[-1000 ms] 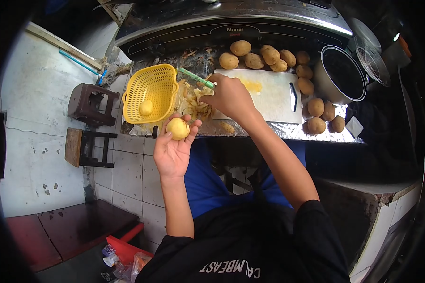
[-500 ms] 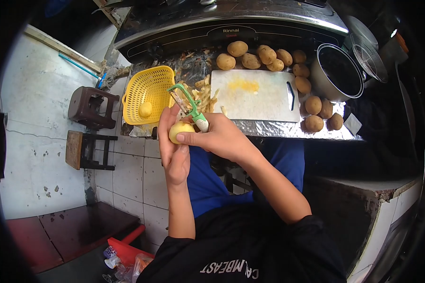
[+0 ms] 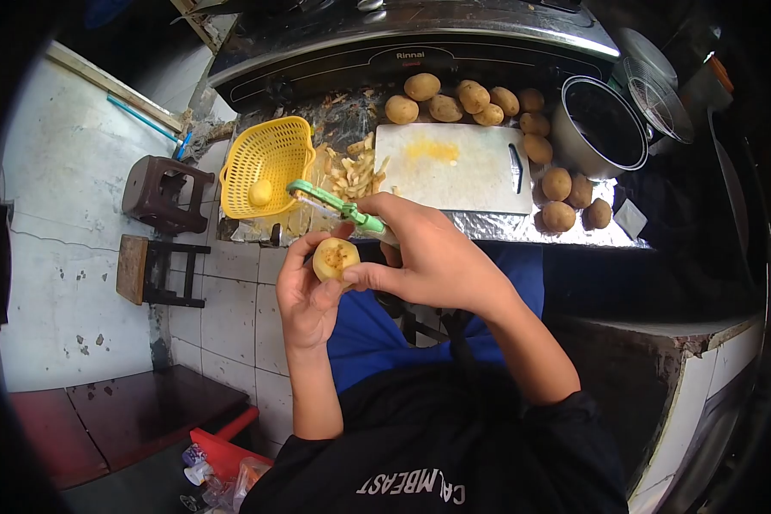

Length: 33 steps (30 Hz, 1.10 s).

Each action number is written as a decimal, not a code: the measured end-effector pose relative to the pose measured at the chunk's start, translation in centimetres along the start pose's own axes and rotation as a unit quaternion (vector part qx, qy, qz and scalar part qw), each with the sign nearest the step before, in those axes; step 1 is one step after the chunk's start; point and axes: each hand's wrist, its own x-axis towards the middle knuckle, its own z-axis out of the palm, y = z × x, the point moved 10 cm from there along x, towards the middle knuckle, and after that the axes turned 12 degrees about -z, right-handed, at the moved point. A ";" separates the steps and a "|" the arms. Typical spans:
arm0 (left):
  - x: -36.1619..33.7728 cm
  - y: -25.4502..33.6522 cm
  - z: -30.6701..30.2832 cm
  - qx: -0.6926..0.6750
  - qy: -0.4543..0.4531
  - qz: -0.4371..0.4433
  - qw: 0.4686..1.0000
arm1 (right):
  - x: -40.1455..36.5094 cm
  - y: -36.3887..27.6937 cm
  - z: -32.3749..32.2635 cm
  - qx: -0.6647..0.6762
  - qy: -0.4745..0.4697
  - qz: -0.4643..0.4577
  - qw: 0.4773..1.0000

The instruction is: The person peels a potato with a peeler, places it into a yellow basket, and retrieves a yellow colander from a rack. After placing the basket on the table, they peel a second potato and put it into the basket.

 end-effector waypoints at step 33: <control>-2.6 3.7 1.4 0.074 0.045 0.064 0.994 | -4.3 -6.6 -1.3 -0.221 -0.002 -0.186 0.957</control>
